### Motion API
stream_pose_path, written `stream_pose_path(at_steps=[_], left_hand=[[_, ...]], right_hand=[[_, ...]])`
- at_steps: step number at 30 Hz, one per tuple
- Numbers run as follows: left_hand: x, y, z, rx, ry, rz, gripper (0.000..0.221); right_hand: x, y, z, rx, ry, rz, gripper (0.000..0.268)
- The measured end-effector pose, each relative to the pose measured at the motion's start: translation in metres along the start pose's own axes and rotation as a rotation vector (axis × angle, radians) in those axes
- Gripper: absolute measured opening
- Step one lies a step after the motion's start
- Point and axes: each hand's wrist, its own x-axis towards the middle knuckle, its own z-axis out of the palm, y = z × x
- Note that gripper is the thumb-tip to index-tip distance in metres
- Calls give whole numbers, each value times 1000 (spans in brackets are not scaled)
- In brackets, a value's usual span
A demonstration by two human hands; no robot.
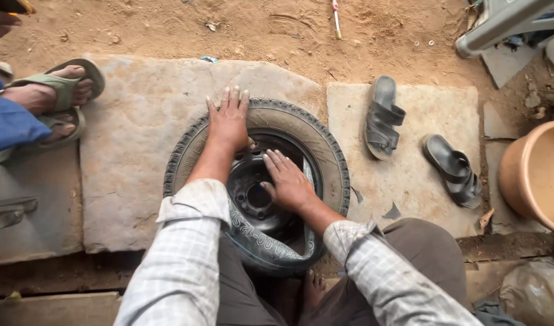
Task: Repairing a flat tire by prying the tire off the rim, removing the inner tube, and reassembling it.
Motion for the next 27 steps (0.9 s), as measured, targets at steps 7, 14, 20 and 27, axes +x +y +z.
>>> stream_pose_path(at_steps=[7,14,20,27], left_hand=[[16,-1,24,78,-297,4,96],[-2,10,13,164,-93,89,75],[2,2,66,84,-100,92,72],[10,5,37,-33,-244,43,74]], right_hand=[[6,4,13,-50,-146,48,81],[8,-1,21,-61,51,10,83],[28,-7,9,-102,90,-97,81],[36,6,24,-189,-1,-16,91]])
